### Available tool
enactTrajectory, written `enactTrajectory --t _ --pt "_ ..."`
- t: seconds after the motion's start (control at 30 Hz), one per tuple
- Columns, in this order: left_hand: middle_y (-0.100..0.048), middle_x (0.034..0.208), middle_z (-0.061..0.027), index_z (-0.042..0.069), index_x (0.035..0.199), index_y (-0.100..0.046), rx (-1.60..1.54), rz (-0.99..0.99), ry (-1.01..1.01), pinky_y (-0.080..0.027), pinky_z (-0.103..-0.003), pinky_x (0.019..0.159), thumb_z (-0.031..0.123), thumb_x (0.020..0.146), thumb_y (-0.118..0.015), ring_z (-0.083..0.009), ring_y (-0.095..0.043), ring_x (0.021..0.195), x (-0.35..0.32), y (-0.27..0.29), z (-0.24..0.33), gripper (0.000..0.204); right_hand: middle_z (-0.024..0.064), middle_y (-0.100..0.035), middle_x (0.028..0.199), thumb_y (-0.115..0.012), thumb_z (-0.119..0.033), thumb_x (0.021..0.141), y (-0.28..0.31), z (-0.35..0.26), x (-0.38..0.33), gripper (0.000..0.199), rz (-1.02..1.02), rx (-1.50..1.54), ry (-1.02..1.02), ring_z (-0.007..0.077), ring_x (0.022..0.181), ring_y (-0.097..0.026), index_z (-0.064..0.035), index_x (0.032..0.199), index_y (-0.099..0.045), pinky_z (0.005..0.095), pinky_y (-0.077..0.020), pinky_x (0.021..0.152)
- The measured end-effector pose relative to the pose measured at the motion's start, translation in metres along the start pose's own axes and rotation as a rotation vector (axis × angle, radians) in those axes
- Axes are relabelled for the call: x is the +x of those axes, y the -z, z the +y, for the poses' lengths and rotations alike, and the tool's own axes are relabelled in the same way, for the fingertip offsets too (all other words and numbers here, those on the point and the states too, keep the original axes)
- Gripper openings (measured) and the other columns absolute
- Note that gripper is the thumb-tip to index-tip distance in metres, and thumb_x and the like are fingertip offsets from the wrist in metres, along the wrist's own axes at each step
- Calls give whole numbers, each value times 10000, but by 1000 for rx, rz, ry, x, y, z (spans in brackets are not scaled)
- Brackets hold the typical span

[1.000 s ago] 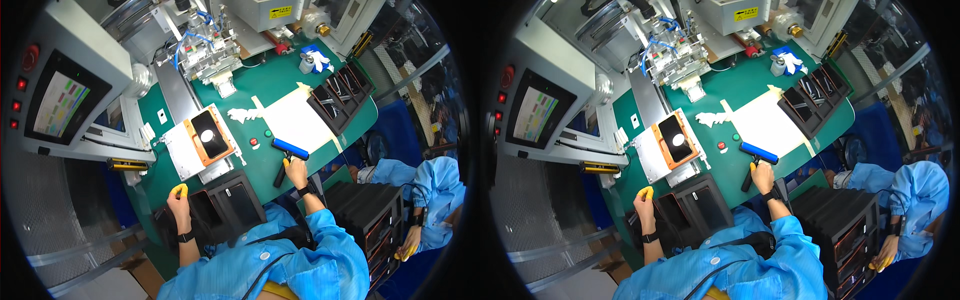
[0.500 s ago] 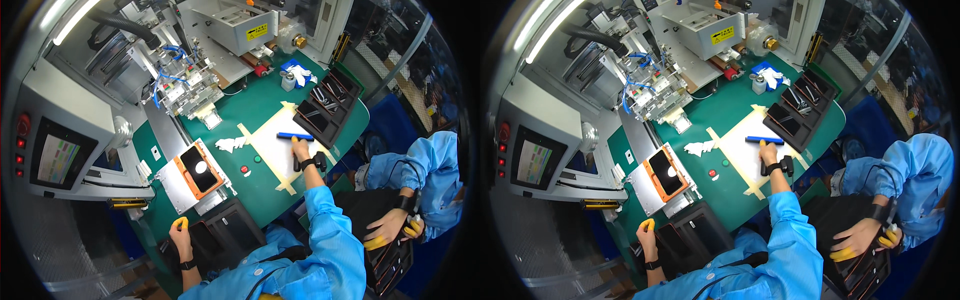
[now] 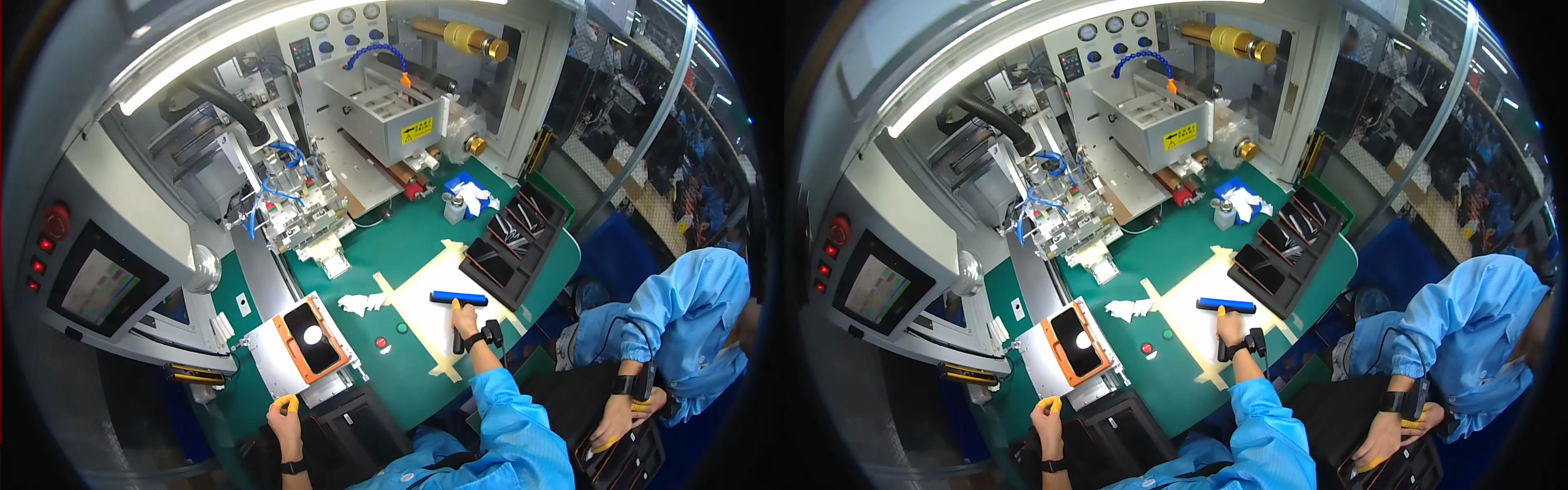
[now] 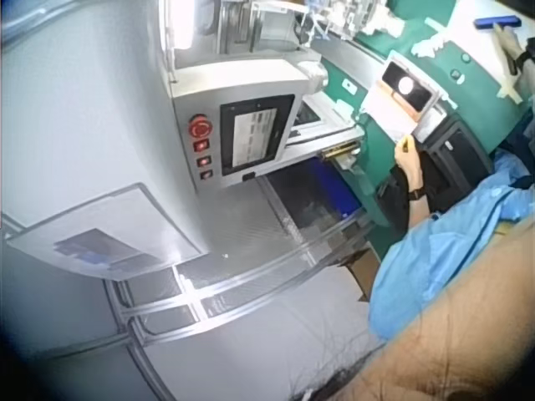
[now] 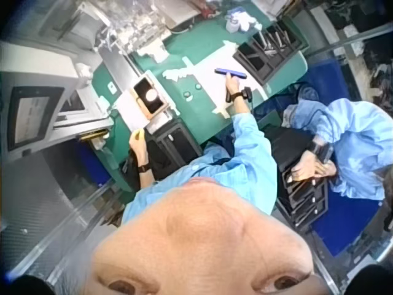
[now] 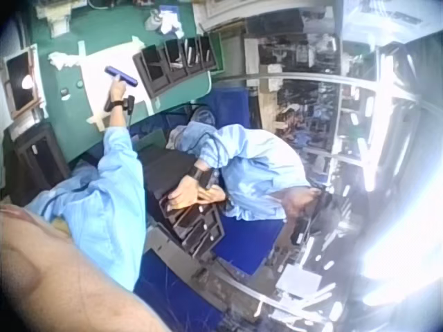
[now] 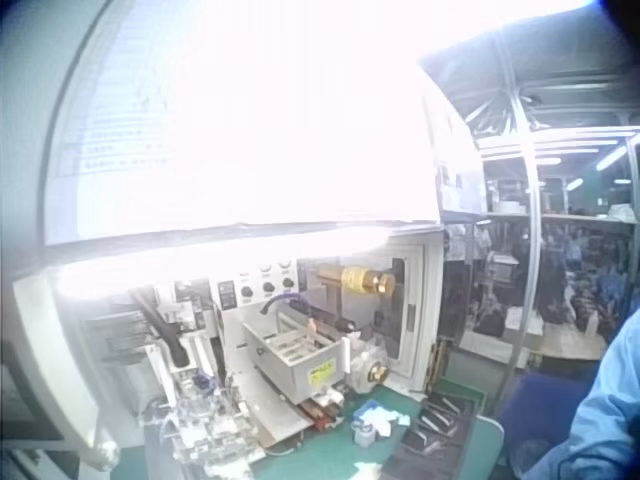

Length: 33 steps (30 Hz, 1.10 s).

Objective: Cleaning and inspecting smartphone-like electronic devices and placing them in a protective tray.

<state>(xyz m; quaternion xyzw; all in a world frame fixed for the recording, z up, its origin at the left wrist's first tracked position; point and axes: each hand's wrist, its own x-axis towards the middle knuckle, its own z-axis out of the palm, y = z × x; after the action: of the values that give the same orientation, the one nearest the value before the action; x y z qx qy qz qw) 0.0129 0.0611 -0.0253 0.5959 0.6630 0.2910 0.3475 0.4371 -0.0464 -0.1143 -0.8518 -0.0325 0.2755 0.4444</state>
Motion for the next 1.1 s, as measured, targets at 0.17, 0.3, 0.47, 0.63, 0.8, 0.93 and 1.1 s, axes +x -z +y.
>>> enactTrajectory --t 0.17,0.3,0.47,0.63,0.8,0.93,1.1 --pt "-555 717 -37 -5 832 -635 -44 46 11 -375 -251 549 48 688 -659 -113 -435 597 -1 6 14 155 231 -573 621 -506 -369 834 -6 37 -52 454 119 -125 115 339 548 -591 79 767 -530 412 -458 516" --pt "-570 735 -57 -1 805 -642 -85 77 -1 -387 -267 578 55 689 -660 -133 -453 615 0 2 7 130 132 -528 545 -481 -310 867 3 66 -97 387 -108 18 -56 192 354 -495 68 787 -504 333 -376 301" --pt "-520 678 23 11 841 -640 -100 118 -70 -330 -215 516 41 722 -645 -60 -392 595 4 7 -9 123 78 -471 539 -449 -267 889 26 45 -125 295 -377 183 -320 151 389 -443 20 820 -473 291 -407 357" --pt "-513 686 25 4 865 -624 -156 173 27 -330 -205 532 46 752 -634 -68 -398 596 1 32 -15 121 75 -467 553 -444 -215 881 27 4 -134 208 -292 311 -181 156 388 -453 -8 898 -444 286 -405 357" --pt "-558 749 7 -4 885 -614 -255 218 118 -358 -193 572 46 774 -617 -66 -444 634 -7 57 -17 122 67 -479 589 -504 -246 856 21 -59 -146 280 -354 339 -42 138 426 -464 4 951 -421 273 -395 388" --pt "-548 731 22 3 885 -627 -311 286 184 -340 -209 550 46 766 -623 -65 -394 596 -13 76 -19 127 55 -486 607 -489 -247 872 1 -108 -170 261 -502 293 59 122 428 -467 -8 950 -420 260 -408 390" --pt "-562 749 12 -2 902 -621 -362 348 169 -341 -200 549 47 779 -609 -61 -413 604 -17 92 -37 133 71 -487 602 -475 -245 881 -22 -139 -183 237 -631 253 126 128 435 -474 -19 865 -405 263 -422 391"
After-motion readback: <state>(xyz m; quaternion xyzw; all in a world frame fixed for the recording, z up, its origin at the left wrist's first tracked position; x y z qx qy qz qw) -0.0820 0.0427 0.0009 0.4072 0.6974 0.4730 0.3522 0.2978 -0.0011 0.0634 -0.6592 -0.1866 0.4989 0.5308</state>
